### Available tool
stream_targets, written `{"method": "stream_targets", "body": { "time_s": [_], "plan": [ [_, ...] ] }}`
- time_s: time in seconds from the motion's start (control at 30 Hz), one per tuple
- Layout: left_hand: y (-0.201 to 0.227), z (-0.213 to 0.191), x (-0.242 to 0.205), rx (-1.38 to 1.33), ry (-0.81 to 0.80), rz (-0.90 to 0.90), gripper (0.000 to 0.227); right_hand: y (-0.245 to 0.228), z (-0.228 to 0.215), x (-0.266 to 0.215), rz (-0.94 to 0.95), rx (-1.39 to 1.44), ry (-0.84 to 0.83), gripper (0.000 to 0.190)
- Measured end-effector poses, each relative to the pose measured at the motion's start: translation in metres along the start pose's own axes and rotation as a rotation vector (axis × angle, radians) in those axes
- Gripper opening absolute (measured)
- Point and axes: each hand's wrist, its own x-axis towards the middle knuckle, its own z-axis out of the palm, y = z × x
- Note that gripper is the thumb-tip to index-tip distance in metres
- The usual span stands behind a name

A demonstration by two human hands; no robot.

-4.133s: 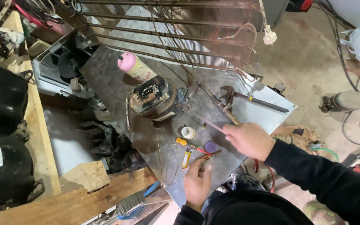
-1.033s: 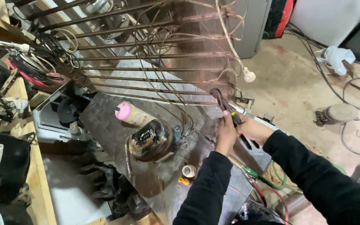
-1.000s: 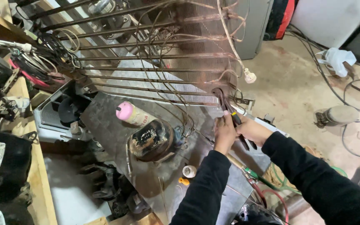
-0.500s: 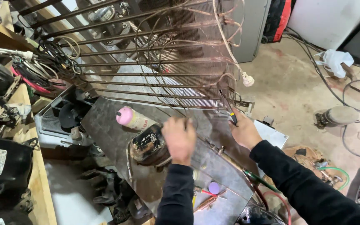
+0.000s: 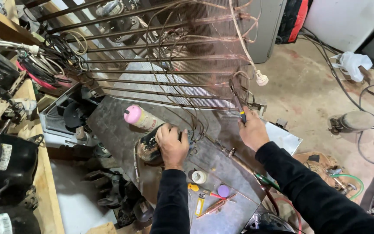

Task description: The person prepares and solders copper tubes using a blowtorch and soldering rod. They clean the tube ends, apply flux, and heat the joint with the torch while feeding solder into the connection. The person also uses pliers to adjust a nearby metal grid and handles a pink bottle and a small container of flux during the process.

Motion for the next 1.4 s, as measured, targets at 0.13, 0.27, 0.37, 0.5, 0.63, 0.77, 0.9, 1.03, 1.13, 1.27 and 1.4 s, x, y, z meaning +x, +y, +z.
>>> {"method": "stream_targets", "body": {
  "time_s": [0.13,0.27,0.37,0.5,0.63,0.77,0.9,1.03,1.13,1.27,1.4],
  "plan": [
    [0.001,-0.002,-0.001,-0.013,0.008,0.004,0.025,0.000,0.008,-0.002,0.045,-0.025,-0.019,0.053],
    [0.002,0.000,-0.001,-0.033,0.004,-0.005,0.023,0.014,0.034,-0.004,-0.034,0.032,0.096,0.053],
    [0.000,0.000,-0.004,-0.027,0.014,0.001,0.022,0.007,0.036,-0.008,-0.002,0.038,0.120,0.053],
    [0.001,-0.001,-0.003,-0.042,0.028,0.004,0.021,0.006,0.032,-0.010,0.035,-0.001,0.057,0.054],
    [0.003,-0.002,-0.002,-0.045,0.016,-0.005,0.021,0.012,0.033,-0.004,0.023,-0.027,0.077,0.055],
    [0.001,-0.001,-0.003,-0.032,0.017,-0.009,0.022,0.008,0.031,0.000,0.014,-0.065,0.090,0.051],
    [0.000,0.000,-0.003,-0.021,0.021,0.000,0.022,0.010,0.033,0.002,-0.009,-0.077,0.116,0.050],
    [0.002,0.000,-0.004,-0.013,0.034,0.010,0.021,0.003,0.041,0.004,0.013,-0.025,0.138,0.051],
    [0.002,-0.001,-0.004,-0.029,0.034,0.013,0.020,-0.003,0.048,0.006,-0.032,-0.030,0.205,0.049],
    [0.001,0.001,-0.002,-0.045,0.032,0.015,0.019,-0.005,0.049,0.009,0.025,-0.014,0.187,0.048],
    [0.000,-0.001,-0.003,-0.031,0.024,0.005,0.020,-0.015,0.037,0.010,0.144,-0.067,0.062,0.042]
  ]
}}
